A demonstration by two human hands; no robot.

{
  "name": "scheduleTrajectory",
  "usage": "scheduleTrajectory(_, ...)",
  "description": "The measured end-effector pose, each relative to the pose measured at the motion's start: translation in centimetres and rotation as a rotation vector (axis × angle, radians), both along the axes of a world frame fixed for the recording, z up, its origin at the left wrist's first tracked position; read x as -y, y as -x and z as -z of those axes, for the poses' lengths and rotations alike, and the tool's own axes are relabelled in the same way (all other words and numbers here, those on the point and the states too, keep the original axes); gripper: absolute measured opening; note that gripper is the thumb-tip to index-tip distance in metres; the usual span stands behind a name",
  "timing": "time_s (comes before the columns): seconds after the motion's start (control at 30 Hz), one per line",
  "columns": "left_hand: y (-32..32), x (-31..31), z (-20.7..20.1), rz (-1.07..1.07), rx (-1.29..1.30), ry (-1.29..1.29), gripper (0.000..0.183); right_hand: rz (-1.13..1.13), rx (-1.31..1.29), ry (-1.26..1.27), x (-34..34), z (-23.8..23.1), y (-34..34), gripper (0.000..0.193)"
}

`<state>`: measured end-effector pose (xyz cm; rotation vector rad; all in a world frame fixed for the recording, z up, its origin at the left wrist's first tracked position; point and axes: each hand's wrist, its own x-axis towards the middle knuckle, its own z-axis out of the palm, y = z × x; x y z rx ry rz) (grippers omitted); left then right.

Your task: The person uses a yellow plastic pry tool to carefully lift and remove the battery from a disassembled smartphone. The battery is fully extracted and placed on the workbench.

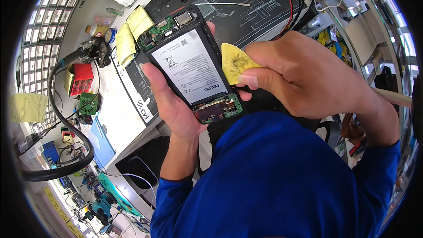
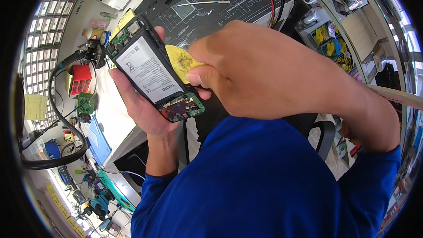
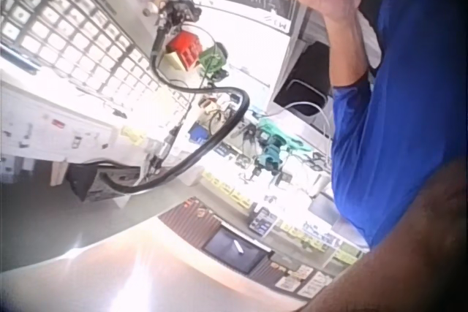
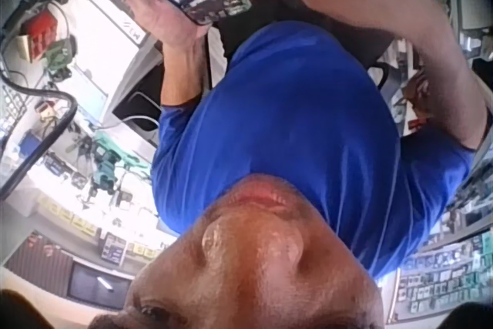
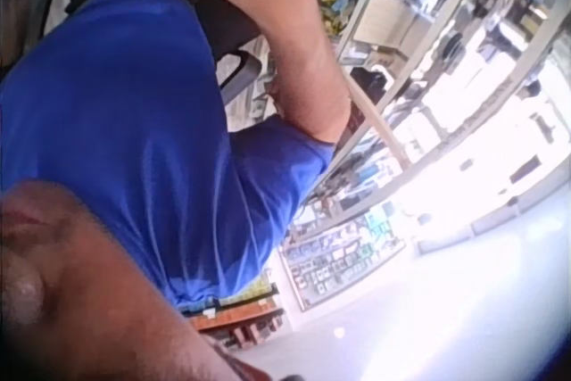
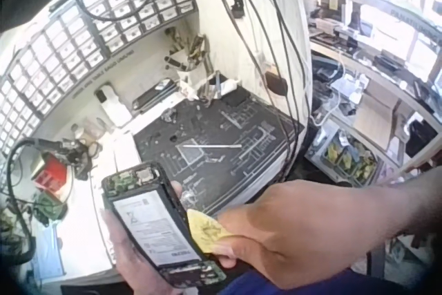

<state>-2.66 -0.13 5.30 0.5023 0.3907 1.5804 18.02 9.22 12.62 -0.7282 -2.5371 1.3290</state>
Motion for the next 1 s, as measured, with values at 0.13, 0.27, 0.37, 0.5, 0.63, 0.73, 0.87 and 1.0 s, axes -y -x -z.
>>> scheduleTrajectory(0.13, 0.5, -0.3, -0.1, 0.027, -0.026, -0.016, 0.08, -0.002, -0.119, 0.084, -0.1, 1.3, 0.3, 0.02)
scheduleTrajectory(0.27, 0.2, -0.4, -0.4, -0.037, -0.023, 0.036, 0.078, 0.004, -0.145, 0.092, 0.4, 1.8, 0.3, 0.02)
scheduleTrajectory(0.37, 0.6, -0.5, 0.1, -0.039, -0.096, 0.114, 0.087, 0.002, -0.091, 0.146, 0.3, 1.9, 0.2, 0.02)
scheduleTrajectory(0.5, 0.5, -0.5, 0.1, 0.043, -0.082, 0.191, 0.094, 0.014, -0.078, 0.216, 0.3, 2.1, 0.3, 0.022)
scheduleTrajectory(0.63, -0.3, -0.3, 0.1, 0.001, -0.09, 0.18, 0.096, 0.01, -0.045, 0.212, -0.2, 2.4, 0.1, 0.026)
scheduleTrajectory(0.73, -1.5, -0.8, -0.8, -0.104, 0.017, 0.114, 0.096, -0.012, 0.155, 0.253, -1.1, -0.5, -0.8, 0.029)
scheduleTrajectory(0.87, -0.5, -0.9, -0.2, 0.014, -0.068, 0.037, 0.096, 0.076, 0.031, 0.111, -0.3, 0.5, -2.1, 0.031)
scheduleTrajectory(1.0, -1.9, -1.4, -0.4, 0.005, -0.01, 0.013, 0.098, 0.072, -0.042, 0.089, 0.0, 0.4, -1.8, 0.031)
